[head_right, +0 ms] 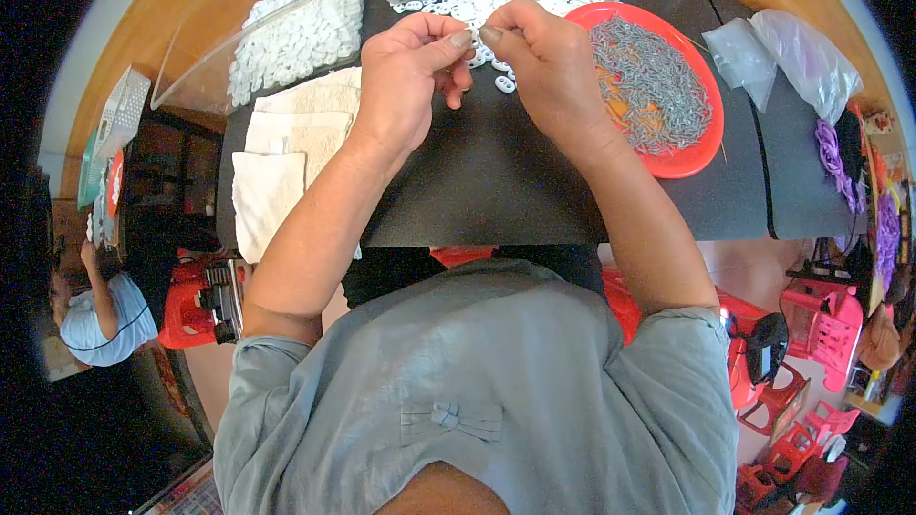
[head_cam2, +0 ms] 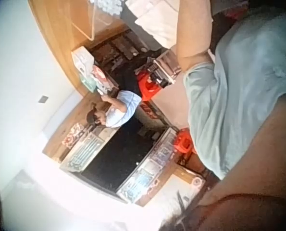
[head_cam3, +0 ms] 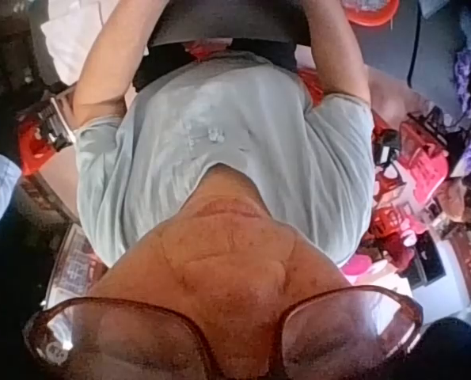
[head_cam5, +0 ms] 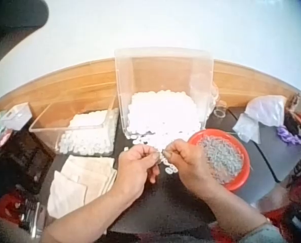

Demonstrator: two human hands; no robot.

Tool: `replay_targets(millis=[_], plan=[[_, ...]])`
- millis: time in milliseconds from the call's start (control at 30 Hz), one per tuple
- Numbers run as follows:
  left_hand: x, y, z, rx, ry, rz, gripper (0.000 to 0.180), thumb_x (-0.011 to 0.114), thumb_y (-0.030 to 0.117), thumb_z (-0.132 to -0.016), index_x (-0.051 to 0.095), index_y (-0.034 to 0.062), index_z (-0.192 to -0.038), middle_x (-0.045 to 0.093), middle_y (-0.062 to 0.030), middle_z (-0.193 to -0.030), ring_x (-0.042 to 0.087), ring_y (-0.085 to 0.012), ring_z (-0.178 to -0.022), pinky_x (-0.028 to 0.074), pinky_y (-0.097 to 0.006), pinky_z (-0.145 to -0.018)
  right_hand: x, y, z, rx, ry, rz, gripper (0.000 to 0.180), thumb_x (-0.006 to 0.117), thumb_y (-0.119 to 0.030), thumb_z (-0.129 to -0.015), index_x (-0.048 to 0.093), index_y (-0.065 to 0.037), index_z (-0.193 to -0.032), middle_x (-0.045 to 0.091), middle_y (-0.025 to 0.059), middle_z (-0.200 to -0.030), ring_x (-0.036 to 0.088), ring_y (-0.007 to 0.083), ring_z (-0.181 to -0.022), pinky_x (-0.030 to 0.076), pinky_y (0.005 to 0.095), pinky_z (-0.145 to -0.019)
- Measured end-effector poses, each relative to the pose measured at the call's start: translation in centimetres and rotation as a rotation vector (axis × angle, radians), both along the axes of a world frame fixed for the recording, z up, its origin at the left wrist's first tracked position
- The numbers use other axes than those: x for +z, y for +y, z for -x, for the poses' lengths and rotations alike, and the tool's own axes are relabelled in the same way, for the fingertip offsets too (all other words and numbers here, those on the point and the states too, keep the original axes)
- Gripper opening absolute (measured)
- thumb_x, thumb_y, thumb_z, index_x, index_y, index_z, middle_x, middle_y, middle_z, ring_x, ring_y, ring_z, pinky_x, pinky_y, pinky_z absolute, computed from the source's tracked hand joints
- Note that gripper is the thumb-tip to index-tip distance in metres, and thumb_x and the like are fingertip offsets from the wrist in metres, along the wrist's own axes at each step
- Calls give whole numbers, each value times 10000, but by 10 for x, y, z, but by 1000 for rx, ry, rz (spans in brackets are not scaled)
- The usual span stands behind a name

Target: Manually assemble small white plastic parts by inserting tiny metal pins into them.

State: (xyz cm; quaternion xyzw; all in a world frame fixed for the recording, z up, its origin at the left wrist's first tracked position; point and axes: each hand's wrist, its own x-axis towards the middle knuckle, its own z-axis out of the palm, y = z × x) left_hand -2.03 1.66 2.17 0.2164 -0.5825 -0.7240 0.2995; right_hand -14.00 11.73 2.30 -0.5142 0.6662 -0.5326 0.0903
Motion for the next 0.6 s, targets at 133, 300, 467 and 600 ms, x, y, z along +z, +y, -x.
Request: replay_targets(millis=[133,300,467,600], plan=[[0,2,0,17,-40,56,69,603,59,-901,611,-9,-891,611,-56,-741,549,-101,-550,419,-221,-425,-2,-1,0,-12,28,15,106,586,-97,-914,601,1,-875,536,-39,-704,457,36,-669,374,208,-585],[1,8,0,83,-75,111,65,596,42,-897,606,-9,-858,593,-41,-697,531,-90,-532,413,-221,-426,-6,-3,-3,-19,85,29,92,601,-83,-899,595,1,-862,530,-28,-679,460,42,-646,384,215,-571],[0,9,1,138,-56,150,75,586,24,-894,601,-6,-827,585,-37,-686,521,-90,-525,404,-226,-425,-15,-11,-5,-49,120,85,113,629,-126,-854,623,-15,-878,630,141,-729,614,255,-652,480,346,-609],[-1,7,3,140,-56,69,66,579,23,-896,598,-9,-842,587,-42,-699,526,-102,-525,399,-233,-422,-13,-11,-4,-56,73,73,110,621,-120,-861,622,-14,-893,636,147,-768,626,261,-677,484,351,-625]])
